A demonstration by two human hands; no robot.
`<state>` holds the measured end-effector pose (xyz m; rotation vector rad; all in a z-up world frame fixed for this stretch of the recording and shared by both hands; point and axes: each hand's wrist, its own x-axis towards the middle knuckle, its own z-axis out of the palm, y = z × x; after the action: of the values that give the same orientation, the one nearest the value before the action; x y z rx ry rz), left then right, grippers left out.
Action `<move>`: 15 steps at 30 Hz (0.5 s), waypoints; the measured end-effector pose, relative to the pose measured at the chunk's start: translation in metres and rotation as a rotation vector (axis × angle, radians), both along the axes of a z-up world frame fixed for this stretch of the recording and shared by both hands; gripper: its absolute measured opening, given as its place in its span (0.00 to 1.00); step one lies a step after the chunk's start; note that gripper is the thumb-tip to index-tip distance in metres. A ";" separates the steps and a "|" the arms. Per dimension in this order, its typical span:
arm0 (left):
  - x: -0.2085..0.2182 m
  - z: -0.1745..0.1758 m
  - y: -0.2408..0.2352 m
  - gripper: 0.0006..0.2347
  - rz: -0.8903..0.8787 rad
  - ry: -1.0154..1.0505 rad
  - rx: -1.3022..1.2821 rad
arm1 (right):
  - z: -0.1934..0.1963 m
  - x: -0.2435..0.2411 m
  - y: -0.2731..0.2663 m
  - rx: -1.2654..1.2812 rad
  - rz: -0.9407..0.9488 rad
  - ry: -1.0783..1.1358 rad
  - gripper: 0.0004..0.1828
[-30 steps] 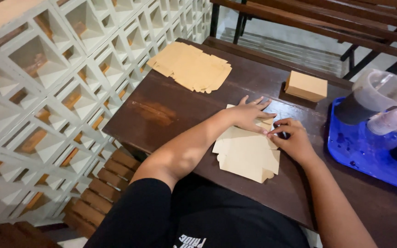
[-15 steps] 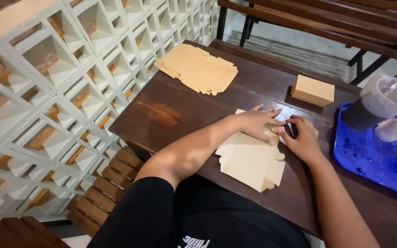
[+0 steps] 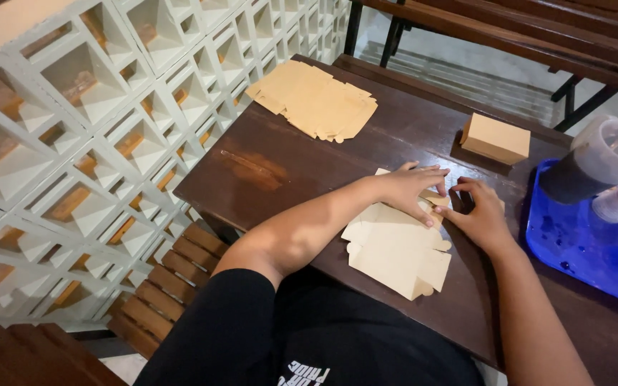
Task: The person assembles flat cardboard pieces into small boxes on a wooden table. They fold the cardboard along pre-cut lines and use a small tool to press the edges and secure the shape. The person handles multiple cardboard pieces, stacking them as they work.
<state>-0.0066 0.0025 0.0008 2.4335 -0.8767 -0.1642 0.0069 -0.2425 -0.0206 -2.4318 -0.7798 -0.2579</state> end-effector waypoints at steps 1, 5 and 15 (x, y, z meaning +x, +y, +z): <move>0.003 -0.002 0.000 0.32 -0.004 -0.002 0.000 | -0.001 0.001 0.000 -0.017 0.001 -0.009 0.31; -0.007 0.011 0.003 0.32 -0.015 0.034 -0.026 | 0.012 -0.011 0.002 -0.036 0.063 0.018 0.38; -0.013 0.021 0.006 0.30 -0.037 0.041 -0.053 | 0.002 -0.002 -0.005 -0.013 0.028 0.005 0.34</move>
<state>-0.0197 0.0082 0.0217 2.3576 -0.8976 -0.2011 0.0053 -0.2474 -0.0182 -2.4307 -0.8145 -0.2365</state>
